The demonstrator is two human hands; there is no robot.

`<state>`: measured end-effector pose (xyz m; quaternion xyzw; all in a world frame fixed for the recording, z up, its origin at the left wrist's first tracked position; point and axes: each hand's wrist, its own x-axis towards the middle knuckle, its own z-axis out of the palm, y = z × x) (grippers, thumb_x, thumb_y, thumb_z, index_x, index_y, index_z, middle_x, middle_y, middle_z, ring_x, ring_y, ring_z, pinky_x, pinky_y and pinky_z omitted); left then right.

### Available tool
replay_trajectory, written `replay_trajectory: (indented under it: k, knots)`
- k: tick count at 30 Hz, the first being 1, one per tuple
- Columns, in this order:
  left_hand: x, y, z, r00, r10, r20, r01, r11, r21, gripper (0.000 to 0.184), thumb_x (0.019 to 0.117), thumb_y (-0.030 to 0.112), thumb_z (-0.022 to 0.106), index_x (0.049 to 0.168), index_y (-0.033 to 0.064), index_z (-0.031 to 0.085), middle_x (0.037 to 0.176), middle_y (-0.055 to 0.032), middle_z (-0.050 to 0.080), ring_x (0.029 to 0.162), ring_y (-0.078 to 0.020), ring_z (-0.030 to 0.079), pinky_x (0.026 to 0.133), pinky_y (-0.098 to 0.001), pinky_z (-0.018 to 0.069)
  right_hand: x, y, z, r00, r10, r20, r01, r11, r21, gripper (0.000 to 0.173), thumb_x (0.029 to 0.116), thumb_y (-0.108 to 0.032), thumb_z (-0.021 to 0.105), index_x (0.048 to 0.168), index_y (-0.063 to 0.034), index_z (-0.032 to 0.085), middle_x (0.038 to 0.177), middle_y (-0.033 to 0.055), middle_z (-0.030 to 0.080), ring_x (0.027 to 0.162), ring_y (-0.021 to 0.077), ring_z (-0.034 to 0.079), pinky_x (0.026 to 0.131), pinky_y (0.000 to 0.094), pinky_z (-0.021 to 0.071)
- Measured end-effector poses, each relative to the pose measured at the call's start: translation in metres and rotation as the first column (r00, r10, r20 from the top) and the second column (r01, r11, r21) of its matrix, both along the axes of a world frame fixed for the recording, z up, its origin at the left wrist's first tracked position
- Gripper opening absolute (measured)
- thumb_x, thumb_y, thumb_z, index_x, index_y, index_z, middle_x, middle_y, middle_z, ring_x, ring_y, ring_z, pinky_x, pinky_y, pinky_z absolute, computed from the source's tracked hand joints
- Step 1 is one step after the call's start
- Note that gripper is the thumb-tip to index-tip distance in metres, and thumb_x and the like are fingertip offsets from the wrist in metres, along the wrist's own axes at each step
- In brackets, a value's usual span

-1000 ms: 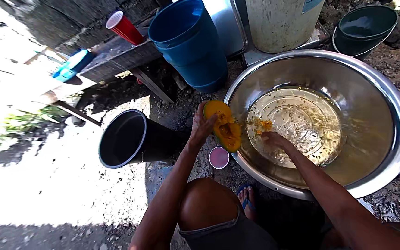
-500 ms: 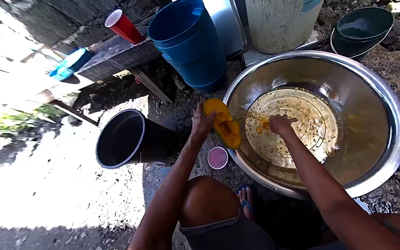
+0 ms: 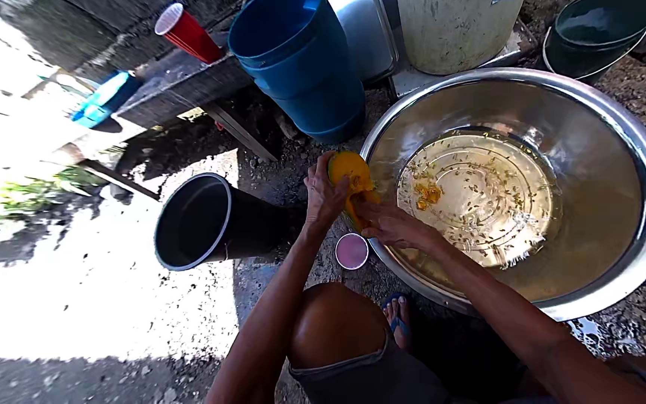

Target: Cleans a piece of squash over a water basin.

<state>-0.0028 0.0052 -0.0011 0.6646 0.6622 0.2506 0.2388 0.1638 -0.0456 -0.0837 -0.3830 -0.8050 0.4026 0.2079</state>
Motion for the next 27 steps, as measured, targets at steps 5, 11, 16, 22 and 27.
replay_trajectory:
  k: [5,11,16,22,27]
  knots:
    - [0.004,0.003,0.002,0.999,0.01,-0.031,-0.009,1.0,0.026,0.062,0.0902,0.019,0.07,0.149,0.0189,0.049,0.143,-0.0248,0.049,0.131,-0.0465,0.046,0.1,-0.0642,0.0428,-0.04,-0.02,-0.049,0.808,-0.378,-0.452,0.512,0.831,0.219,0.019,0.0951,-0.002,0.062,0.106,0.0016,0.078,0.107,0.0191,0.075,0.105,0.0341,0.071,0.097,0.0455,0.0563]
    - [0.002,0.009,0.004,0.999,0.015,-0.05,-0.015,1.0,0.001,0.062,0.0907,0.018,0.07,0.149,0.0167,0.048,0.141,-0.026,0.051,0.13,-0.046,0.048,0.102,-0.0635,0.0418,-0.039,-0.024,-0.073,0.772,-0.371,-0.516,0.566,0.771,0.292,0.017,0.0894,-0.001,0.062,0.094,-0.0007,0.078,0.101,0.0149,0.076,0.1,0.0295,0.072,0.092,0.0406,0.0579]
    - [0.003,0.009,0.007,0.997,0.017,-0.072,-0.017,1.0,-0.005,0.062,0.0916,0.019,0.07,0.15,0.0158,0.048,0.141,-0.0273,0.05,0.131,-0.0476,0.046,0.102,-0.0643,0.041,-0.005,-0.015,-0.076,0.92,-0.297,-0.257,0.367,0.883,0.292,0.014,0.0918,0.001,0.062,0.095,0.0046,0.075,0.104,0.0207,0.074,0.104,0.0357,0.07,0.096,0.0456,0.0557]
    - [0.001,0.008,0.006,0.997,0.021,-0.079,-0.022,1.0,-0.016,0.061,0.0924,0.02,0.07,0.149,0.0171,0.048,0.141,-0.0256,0.052,0.13,-0.0466,0.048,0.102,-0.0639,0.0418,0.055,0.015,-0.06,0.83,-0.255,0.497,0.417,0.874,-0.248,0.027,0.1038,-0.013,0.057,0.116,0.0081,0.068,0.125,0.0296,0.064,0.126,0.0456,0.057,0.108,0.0585,0.0427]
    - [0.004,0.009,0.005,0.998,0.005,-0.066,-0.005,1.0,0.006,0.061,0.0928,0.017,0.069,0.149,0.0143,0.048,0.142,-0.0271,0.051,0.129,-0.0482,0.047,0.101,-0.0644,0.0416,0.025,0.009,-0.011,0.896,-0.443,0.028,0.443,0.896,-0.014,0.019,0.0987,-0.016,0.068,0.103,0.001,0.074,0.101,0.0194,0.071,0.101,0.0352,0.068,0.093,0.0523,0.0539]
